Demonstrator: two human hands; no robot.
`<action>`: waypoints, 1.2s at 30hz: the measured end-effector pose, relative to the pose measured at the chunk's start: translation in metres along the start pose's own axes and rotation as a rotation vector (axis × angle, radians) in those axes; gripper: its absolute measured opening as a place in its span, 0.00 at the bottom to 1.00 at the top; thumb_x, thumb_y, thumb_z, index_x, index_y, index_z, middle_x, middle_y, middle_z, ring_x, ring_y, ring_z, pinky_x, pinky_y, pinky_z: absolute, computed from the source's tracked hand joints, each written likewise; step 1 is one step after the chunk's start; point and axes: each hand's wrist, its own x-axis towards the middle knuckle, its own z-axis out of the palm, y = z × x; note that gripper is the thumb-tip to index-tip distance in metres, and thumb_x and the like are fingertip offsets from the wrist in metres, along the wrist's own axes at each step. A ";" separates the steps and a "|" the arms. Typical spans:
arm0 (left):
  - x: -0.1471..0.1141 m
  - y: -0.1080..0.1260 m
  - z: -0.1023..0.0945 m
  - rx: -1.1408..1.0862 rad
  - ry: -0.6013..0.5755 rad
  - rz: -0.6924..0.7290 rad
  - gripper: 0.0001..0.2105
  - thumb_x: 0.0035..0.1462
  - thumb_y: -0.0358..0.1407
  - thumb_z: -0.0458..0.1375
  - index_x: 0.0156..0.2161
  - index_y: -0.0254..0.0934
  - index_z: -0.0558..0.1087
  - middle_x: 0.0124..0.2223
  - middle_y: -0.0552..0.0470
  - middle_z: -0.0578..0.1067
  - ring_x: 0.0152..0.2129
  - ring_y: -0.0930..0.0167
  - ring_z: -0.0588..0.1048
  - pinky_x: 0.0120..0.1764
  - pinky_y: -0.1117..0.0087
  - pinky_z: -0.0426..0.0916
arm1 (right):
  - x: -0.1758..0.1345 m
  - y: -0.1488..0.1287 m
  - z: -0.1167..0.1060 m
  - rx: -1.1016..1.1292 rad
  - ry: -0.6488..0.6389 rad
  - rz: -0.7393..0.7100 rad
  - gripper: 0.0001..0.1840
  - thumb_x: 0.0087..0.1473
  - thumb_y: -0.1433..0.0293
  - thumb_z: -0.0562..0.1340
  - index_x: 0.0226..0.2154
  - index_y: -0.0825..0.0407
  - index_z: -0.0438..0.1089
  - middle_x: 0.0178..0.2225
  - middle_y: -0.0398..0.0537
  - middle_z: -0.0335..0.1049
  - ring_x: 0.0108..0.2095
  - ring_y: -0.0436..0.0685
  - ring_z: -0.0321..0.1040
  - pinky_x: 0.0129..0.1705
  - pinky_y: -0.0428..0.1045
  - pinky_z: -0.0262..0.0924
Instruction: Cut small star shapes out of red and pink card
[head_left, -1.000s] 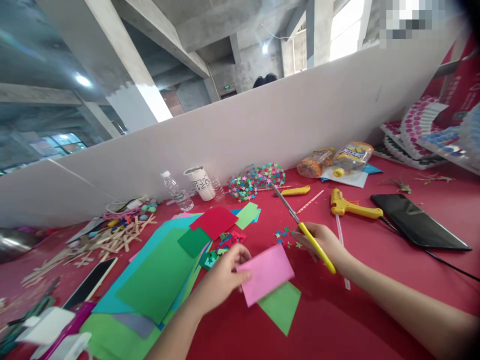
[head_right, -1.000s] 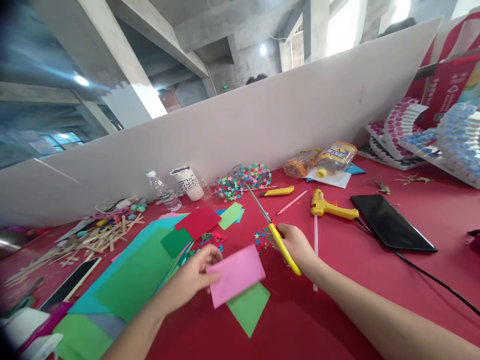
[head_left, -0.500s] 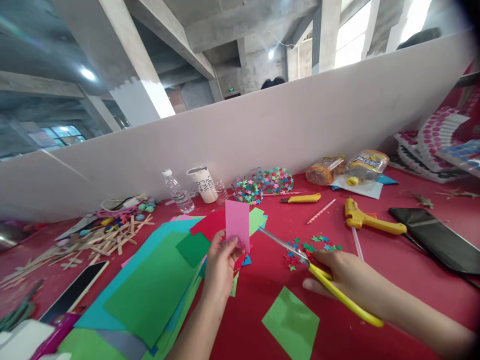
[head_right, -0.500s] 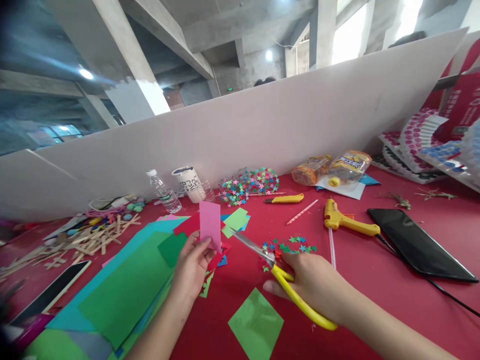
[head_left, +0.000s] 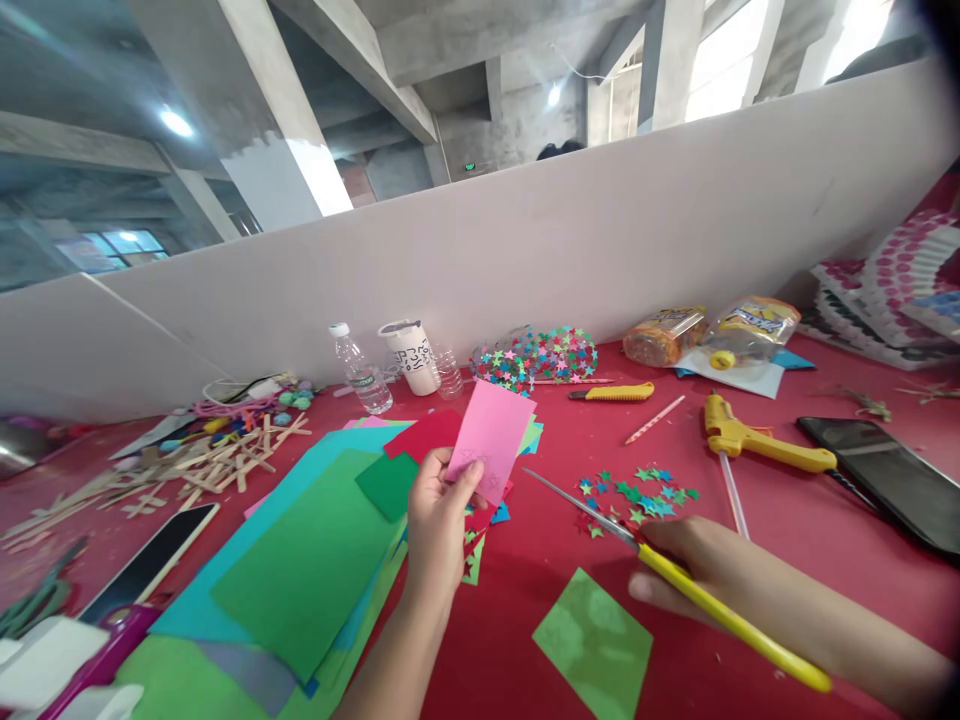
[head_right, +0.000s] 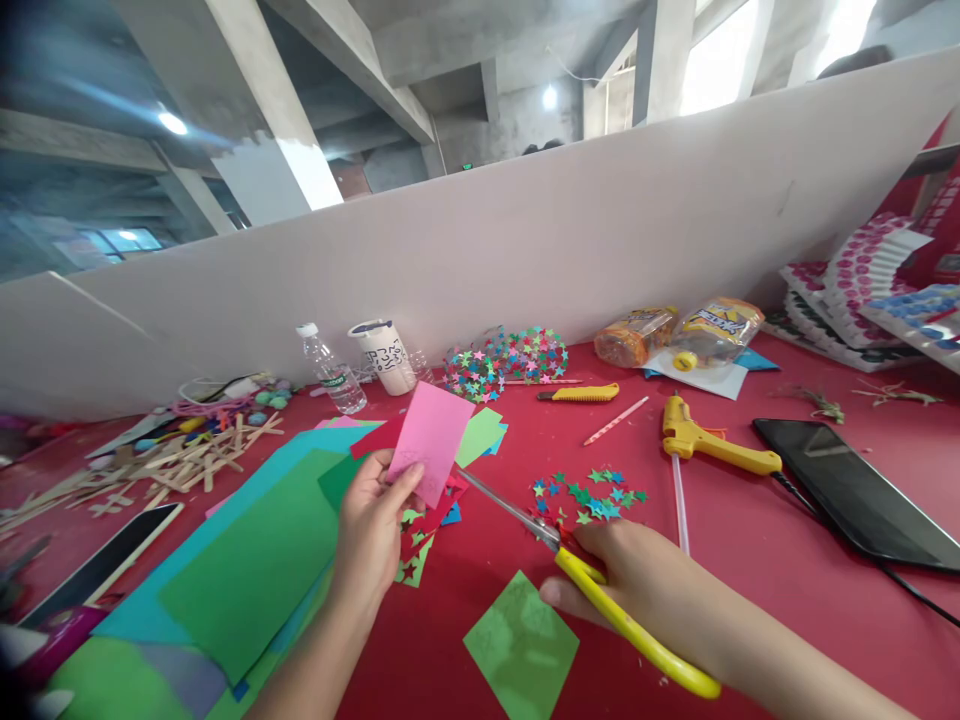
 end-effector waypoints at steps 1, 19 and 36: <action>-0.001 0.000 0.002 -0.005 -0.028 -0.012 0.11 0.49 0.38 0.67 0.34 0.36 0.71 0.26 0.58 0.75 0.17 0.79 0.68 0.22 0.78 0.64 | -0.001 -0.002 0.000 0.015 -0.006 -0.005 0.26 0.59 0.46 0.59 0.24 0.48 0.58 0.22 0.39 0.60 0.22 0.53 0.55 0.25 0.49 0.44; -0.011 -0.001 0.009 0.024 -0.173 -0.034 0.12 0.49 0.38 0.67 0.35 0.36 0.70 0.26 0.58 0.73 0.18 0.78 0.65 0.21 0.77 0.61 | -0.007 -0.015 0.002 0.067 -0.038 0.018 0.25 0.63 0.52 0.54 0.22 0.49 0.53 0.22 0.36 0.48 0.24 0.51 0.45 0.25 0.48 0.39; -0.016 0.005 0.009 0.005 -0.305 -0.149 0.17 0.49 0.37 0.67 0.40 0.39 0.66 0.32 0.55 0.76 0.24 0.74 0.72 0.28 0.75 0.65 | -0.006 -0.018 0.012 0.029 -0.041 0.007 0.25 0.61 0.47 0.51 0.24 0.48 0.54 0.20 0.38 0.54 0.22 0.52 0.50 0.25 0.49 0.40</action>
